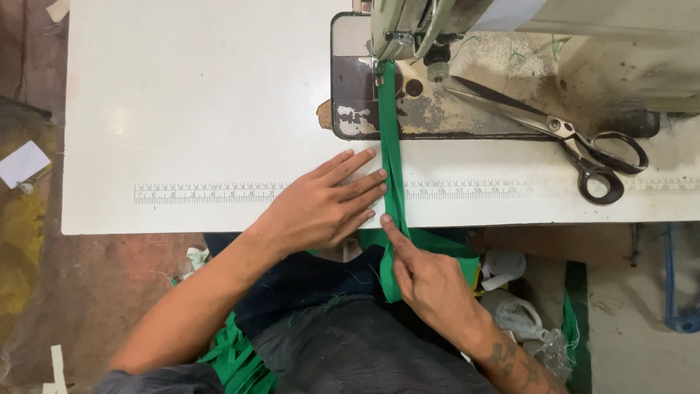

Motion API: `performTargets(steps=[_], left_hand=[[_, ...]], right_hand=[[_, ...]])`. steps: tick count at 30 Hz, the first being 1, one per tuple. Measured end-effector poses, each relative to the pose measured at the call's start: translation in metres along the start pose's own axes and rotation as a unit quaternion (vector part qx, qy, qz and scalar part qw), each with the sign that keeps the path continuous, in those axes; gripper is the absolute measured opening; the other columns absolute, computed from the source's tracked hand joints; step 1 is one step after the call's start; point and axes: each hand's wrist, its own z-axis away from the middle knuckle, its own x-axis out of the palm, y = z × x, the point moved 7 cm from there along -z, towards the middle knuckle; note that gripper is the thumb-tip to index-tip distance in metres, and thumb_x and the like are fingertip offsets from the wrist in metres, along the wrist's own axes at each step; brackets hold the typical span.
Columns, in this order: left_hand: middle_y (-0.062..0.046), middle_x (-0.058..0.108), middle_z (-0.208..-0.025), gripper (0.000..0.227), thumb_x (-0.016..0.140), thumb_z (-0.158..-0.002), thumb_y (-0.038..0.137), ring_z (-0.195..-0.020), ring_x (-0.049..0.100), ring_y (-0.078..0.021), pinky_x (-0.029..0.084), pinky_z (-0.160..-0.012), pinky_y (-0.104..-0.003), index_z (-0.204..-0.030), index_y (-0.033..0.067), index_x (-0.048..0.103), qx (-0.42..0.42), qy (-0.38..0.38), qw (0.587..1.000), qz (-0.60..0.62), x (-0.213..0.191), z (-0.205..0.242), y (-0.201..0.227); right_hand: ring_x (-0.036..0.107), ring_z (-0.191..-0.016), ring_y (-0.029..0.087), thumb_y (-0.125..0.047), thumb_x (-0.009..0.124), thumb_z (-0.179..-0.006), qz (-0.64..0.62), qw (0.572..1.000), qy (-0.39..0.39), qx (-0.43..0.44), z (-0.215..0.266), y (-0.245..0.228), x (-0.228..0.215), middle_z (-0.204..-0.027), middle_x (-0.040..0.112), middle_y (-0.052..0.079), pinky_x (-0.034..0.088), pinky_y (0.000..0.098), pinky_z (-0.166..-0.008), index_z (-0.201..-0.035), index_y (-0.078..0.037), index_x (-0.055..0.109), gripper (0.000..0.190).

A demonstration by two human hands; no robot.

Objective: Sewing and trimming green fabric strips using an industrial sewing machine

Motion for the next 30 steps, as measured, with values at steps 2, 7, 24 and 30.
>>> performTargets(steps=[2,7,24,30], left_hand=[[-0.012,0.072,-0.147,0.039,0.063,-0.114,0.032,-0.153,0.050,-0.0392,0.037,-0.133,-0.052,-0.138,0.0042,0.078,0.047,0.037,0.997,-0.055,-0.008,-0.001,0.005],[-0.014,0.075,-0.140,0.042,0.059,-0.111,0.038,-0.142,0.059,-0.0333,0.041,-0.129,-0.048,-0.133,0.0070,0.077,0.064,0.018,0.994,-0.084,0.003,-0.008,0.003],[-0.026,0.064,-0.156,0.052,0.057,-0.114,0.030,-0.150,0.057,-0.0383,0.040,-0.132,-0.049,-0.152,-0.0051,0.064,0.075,0.003,0.996,0.040,0.013,0.000,-0.012],[-0.025,0.059,-0.160,0.056,0.050,-0.117,0.036,-0.155,0.051,-0.0380,0.034,-0.134,-0.049,-0.156,-0.0026,0.060,0.061,-0.028,0.997,0.048,0.017,0.000,-0.012]], right_hand=[[0.048,-0.045,0.022,-0.015,0.058,-0.108,0.007,1.000,-0.008,0.015,-0.002,-0.001,-0.002,-0.056,0.054,0.004,0.040,0.0457,-0.051,-0.175,-0.024,0.032,0.072],[0.054,-0.043,0.027,-0.017,0.061,-0.106,0.061,0.998,-0.005,-0.001,-0.002,-0.002,0.007,-0.057,0.061,0.003,0.044,0.0500,-0.046,-0.175,-0.020,0.028,0.077],[0.021,-0.170,0.027,-0.038,0.058,-0.116,0.170,0.945,0.080,-0.268,-0.094,0.027,-0.068,-0.180,0.037,0.008,0.011,0.0544,-0.140,-0.171,-0.010,0.042,0.063],[0.021,-0.171,0.027,-0.035,0.058,-0.117,0.159,0.947,0.077,-0.267,-0.093,0.029,-0.067,-0.180,0.035,0.008,0.014,0.0553,-0.141,-0.172,-0.010,0.040,0.063]])
